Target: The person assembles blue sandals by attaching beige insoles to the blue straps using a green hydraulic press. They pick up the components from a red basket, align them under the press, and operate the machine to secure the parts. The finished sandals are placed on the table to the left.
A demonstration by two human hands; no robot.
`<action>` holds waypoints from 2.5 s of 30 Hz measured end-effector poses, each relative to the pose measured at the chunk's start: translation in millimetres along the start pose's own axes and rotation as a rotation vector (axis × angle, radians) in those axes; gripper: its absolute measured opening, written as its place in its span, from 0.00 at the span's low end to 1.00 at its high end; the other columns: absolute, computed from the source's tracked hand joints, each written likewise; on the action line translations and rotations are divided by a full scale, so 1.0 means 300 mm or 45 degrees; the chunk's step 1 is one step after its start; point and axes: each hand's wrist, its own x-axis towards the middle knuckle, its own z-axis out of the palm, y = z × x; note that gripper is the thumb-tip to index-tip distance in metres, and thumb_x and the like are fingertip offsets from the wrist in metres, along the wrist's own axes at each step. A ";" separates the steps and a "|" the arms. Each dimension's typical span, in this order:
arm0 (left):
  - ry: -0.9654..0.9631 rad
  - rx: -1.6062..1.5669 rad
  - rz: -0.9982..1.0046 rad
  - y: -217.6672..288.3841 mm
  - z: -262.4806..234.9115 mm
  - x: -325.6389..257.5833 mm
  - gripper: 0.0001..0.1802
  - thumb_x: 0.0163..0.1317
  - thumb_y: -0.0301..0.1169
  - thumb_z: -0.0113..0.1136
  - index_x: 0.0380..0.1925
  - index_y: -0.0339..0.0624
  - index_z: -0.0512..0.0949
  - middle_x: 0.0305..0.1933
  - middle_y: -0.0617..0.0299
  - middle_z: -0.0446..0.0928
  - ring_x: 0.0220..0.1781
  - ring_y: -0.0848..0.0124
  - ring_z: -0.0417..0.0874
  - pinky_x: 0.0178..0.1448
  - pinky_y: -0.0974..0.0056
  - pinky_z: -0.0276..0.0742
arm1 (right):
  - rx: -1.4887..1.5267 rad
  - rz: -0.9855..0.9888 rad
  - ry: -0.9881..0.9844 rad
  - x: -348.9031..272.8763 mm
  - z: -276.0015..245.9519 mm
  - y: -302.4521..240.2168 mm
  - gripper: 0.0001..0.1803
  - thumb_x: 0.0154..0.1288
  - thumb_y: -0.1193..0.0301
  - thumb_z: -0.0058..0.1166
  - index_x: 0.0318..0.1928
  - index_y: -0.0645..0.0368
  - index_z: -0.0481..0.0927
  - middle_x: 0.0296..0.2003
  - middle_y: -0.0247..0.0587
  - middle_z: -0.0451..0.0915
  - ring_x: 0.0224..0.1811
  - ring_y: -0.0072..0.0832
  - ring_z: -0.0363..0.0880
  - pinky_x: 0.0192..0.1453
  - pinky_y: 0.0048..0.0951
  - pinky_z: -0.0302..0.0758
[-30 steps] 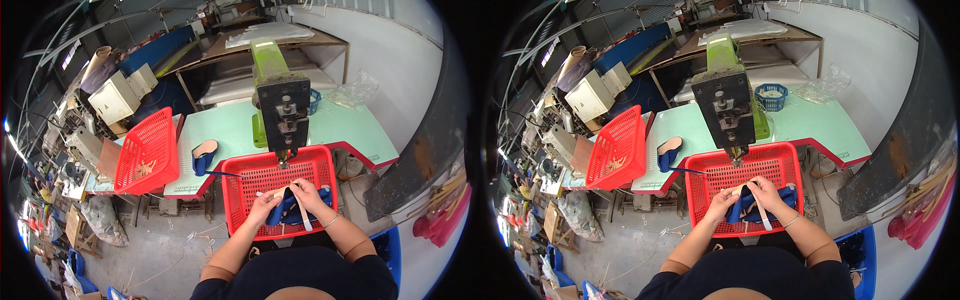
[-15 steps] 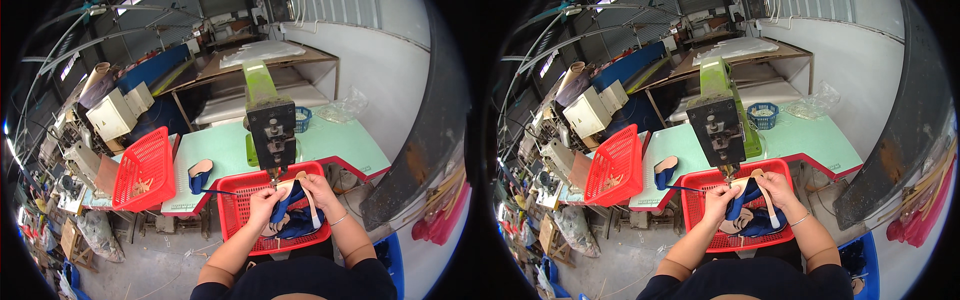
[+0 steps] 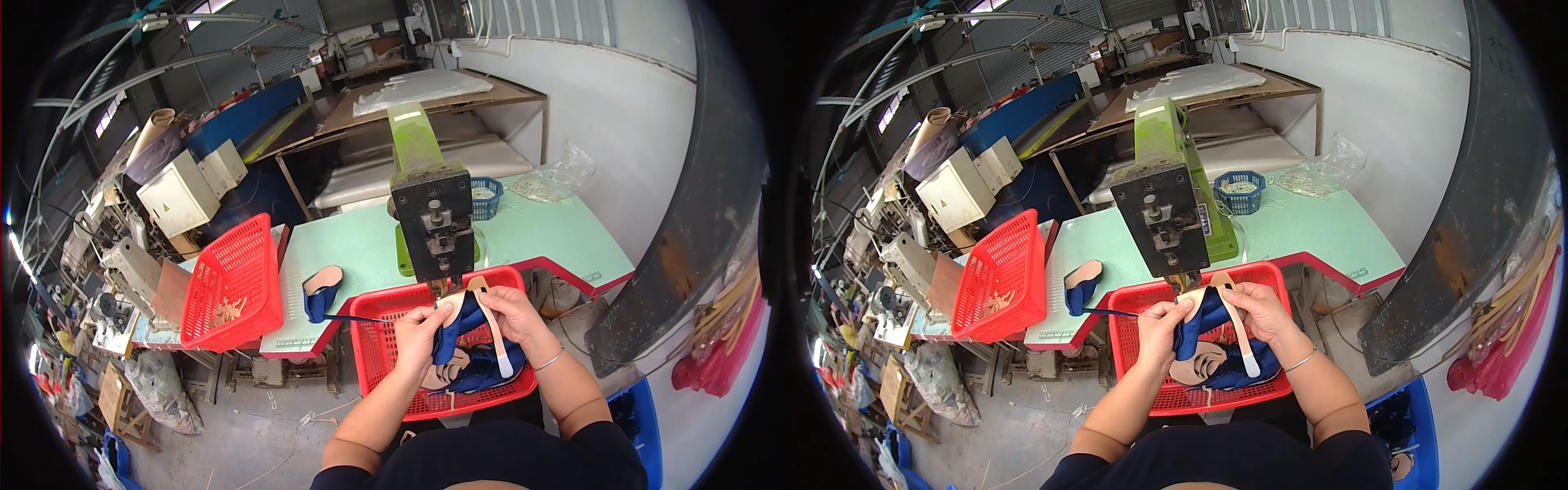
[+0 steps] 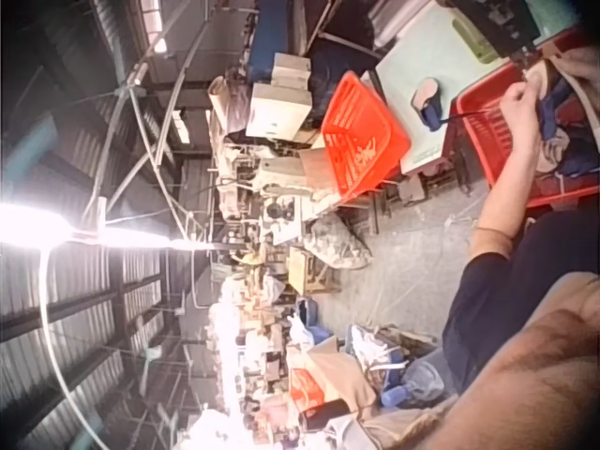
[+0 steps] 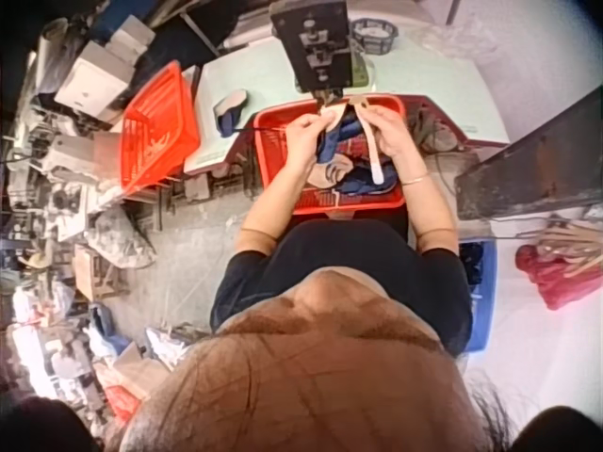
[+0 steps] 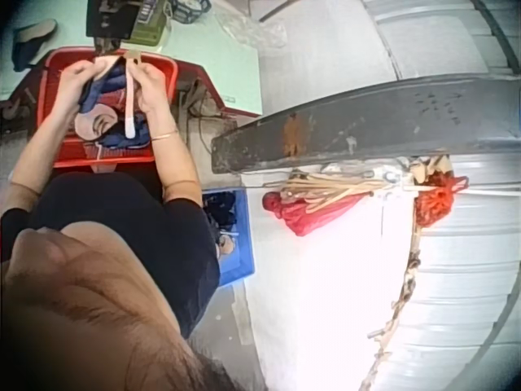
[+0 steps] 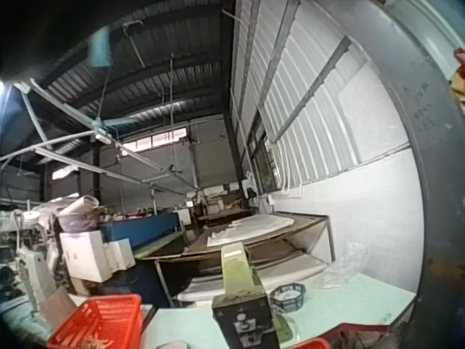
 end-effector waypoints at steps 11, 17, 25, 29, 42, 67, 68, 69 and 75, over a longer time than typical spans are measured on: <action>0.134 -0.389 -0.051 -0.028 -0.059 -0.048 0.08 0.56 0.30 0.61 0.23 0.41 0.74 0.25 0.62 0.78 0.23 0.76 0.77 0.30 0.72 0.75 | -0.141 0.052 0.010 0.025 0.114 -0.005 0.08 0.57 0.72 0.58 0.31 0.66 0.77 0.24 0.36 0.78 0.21 0.17 0.74 0.23 0.17 0.71; 0.041 -0.481 -0.170 0.001 -0.077 -0.038 0.08 0.59 0.32 0.57 0.30 0.38 0.76 0.29 0.60 0.79 0.27 0.73 0.79 0.33 0.69 0.78 | -0.100 0.068 0.001 0.022 0.136 0.014 0.08 0.57 0.72 0.58 0.31 0.65 0.77 0.24 0.34 0.77 0.21 0.17 0.74 0.23 0.17 0.71; -0.047 -0.243 -0.135 0.036 -0.149 0.029 0.10 0.54 0.31 0.63 0.19 0.44 0.72 0.22 0.65 0.75 0.18 0.78 0.74 0.22 0.73 0.72 | -0.131 -0.095 -0.041 0.011 0.146 0.044 0.07 0.57 0.73 0.59 0.32 0.64 0.78 0.24 0.33 0.78 0.23 0.16 0.74 0.26 0.16 0.72; -0.024 -0.235 -0.142 0.026 -0.163 0.026 0.09 0.55 0.31 0.62 0.21 0.43 0.73 0.23 0.64 0.76 0.19 0.77 0.75 0.23 0.72 0.74 | -0.112 -0.039 -0.039 0.017 0.140 0.050 0.07 0.56 0.73 0.59 0.31 0.64 0.78 0.25 0.35 0.78 0.25 0.17 0.75 0.29 0.17 0.74; -0.097 -0.578 -0.282 -0.085 -0.179 -0.065 0.11 0.63 0.36 0.53 0.36 0.38 0.75 0.36 0.61 0.79 0.37 0.72 0.79 0.45 0.66 0.76 | -0.273 -0.095 0.077 0.021 0.199 0.027 0.08 0.52 0.76 0.63 0.30 0.66 0.77 0.26 0.39 0.80 0.26 0.19 0.78 0.30 0.18 0.75; -0.337 -0.212 -0.114 -0.061 -0.077 0.009 0.08 0.59 0.30 0.58 0.36 0.38 0.77 0.36 0.60 0.80 0.35 0.75 0.79 0.45 0.68 0.75 | -0.079 0.006 -0.247 -0.023 0.076 0.000 0.18 0.60 0.72 0.55 0.49 0.67 0.74 0.41 0.39 0.79 0.40 0.22 0.78 0.47 0.23 0.75; -0.340 -0.229 -0.137 -0.064 -0.077 0.009 0.08 0.59 0.30 0.58 0.36 0.38 0.77 0.36 0.60 0.80 0.35 0.75 0.79 0.45 0.68 0.75 | -0.073 0.015 -0.234 -0.022 0.076 -0.002 0.18 0.60 0.72 0.55 0.49 0.68 0.75 0.41 0.40 0.79 0.40 0.22 0.78 0.47 0.23 0.75; -0.327 -0.242 -0.129 -0.069 -0.075 0.008 0.07 0.60 0.30 0.58 0.35 0.38 0.77 0.36 0.59 0.80 0.35 0.75 0.79 0.45 0.68 0.75 | -0.067 0.024 -0.222 -0.020 0.074 -0.004 0.17 0.59 0.72 0.55 0.48 0.68 0.75 0.41 0.40 0.79 0.39 0.21 0.78 0.46 0.22 0.75; -0.218 -0.306 -0.049 -0.077 -0.075 -0.004 0.05 0.60 0.29 0.58 0.31 0.39 0.77 0.33 0.61 0.80 0.33 0.77 0.79 0.41 0.71 0.75 | -0.180 -0.011 -0.189 0.004 0.087 0.000 0.16 0.58 0.74 0.56 0.46 0.68 0.76 0.39 0.39 0.79 0.38 0.20 0.78 0.45 0.21 0.76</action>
